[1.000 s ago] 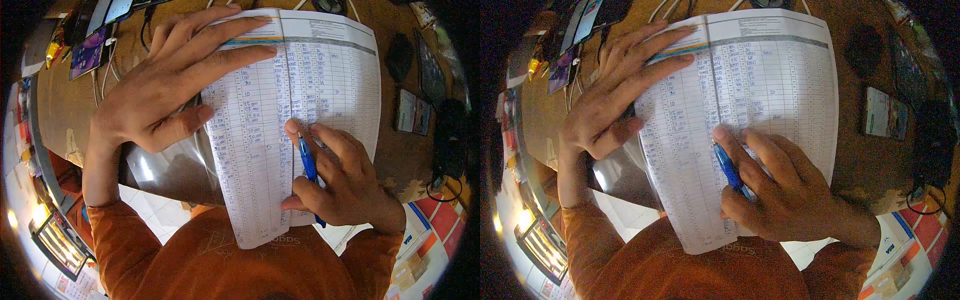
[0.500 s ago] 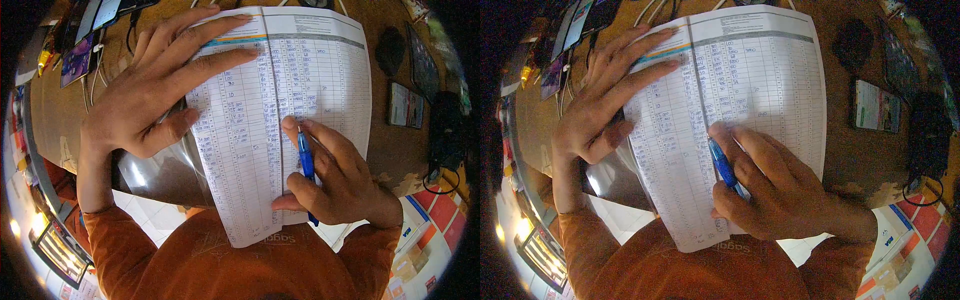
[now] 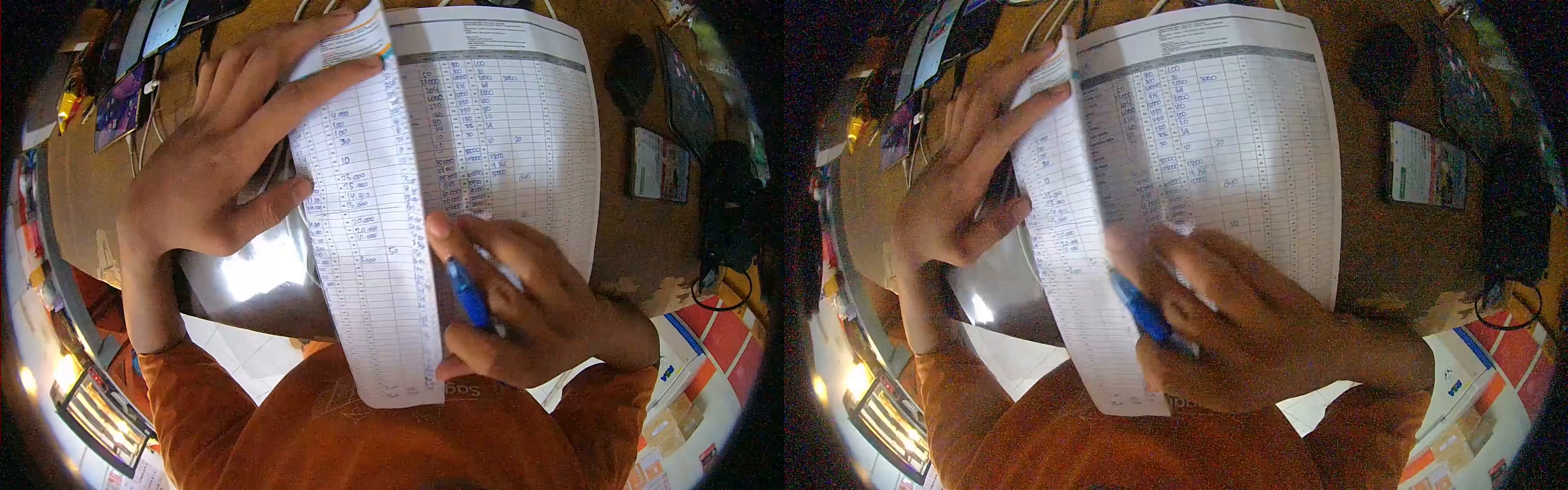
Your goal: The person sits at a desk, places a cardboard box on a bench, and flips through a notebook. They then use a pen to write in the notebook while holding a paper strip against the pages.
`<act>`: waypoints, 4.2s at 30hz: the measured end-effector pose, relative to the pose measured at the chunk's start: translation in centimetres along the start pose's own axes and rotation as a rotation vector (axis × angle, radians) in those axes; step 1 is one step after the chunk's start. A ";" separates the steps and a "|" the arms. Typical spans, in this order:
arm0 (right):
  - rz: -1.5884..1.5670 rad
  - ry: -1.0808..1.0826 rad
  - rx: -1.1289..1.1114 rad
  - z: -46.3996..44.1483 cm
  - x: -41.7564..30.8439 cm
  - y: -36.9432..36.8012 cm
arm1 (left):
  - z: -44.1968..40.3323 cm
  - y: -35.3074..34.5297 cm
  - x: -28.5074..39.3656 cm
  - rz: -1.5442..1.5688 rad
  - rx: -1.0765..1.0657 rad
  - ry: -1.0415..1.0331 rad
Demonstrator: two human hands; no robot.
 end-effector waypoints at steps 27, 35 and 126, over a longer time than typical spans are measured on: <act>-0.124 0.180 -0.102 0.3 -1.3 -2.7 | 1.1 0.1 -1.5 0.124 0.220 -0.044; -0.932 -0.328 0.014 0.7 4.6 0.8 | 0.6 -0.1 -1.6 0.341 0.409 0.023; -0.575 -0.537 0.707 1.4 8.6 5.3 | -0.1 0.2 2.4 0.194 0.271 -0.276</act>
Point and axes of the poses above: each hand's wrist, its own z-axis away from the middle knuckle, its own y-axis out of the back of the hand, x = y × z, the point moved 6 cm from there along -z, towards the middle knuckle, and after that the axes turned 5 degrees about x, right-handed, at the moved point
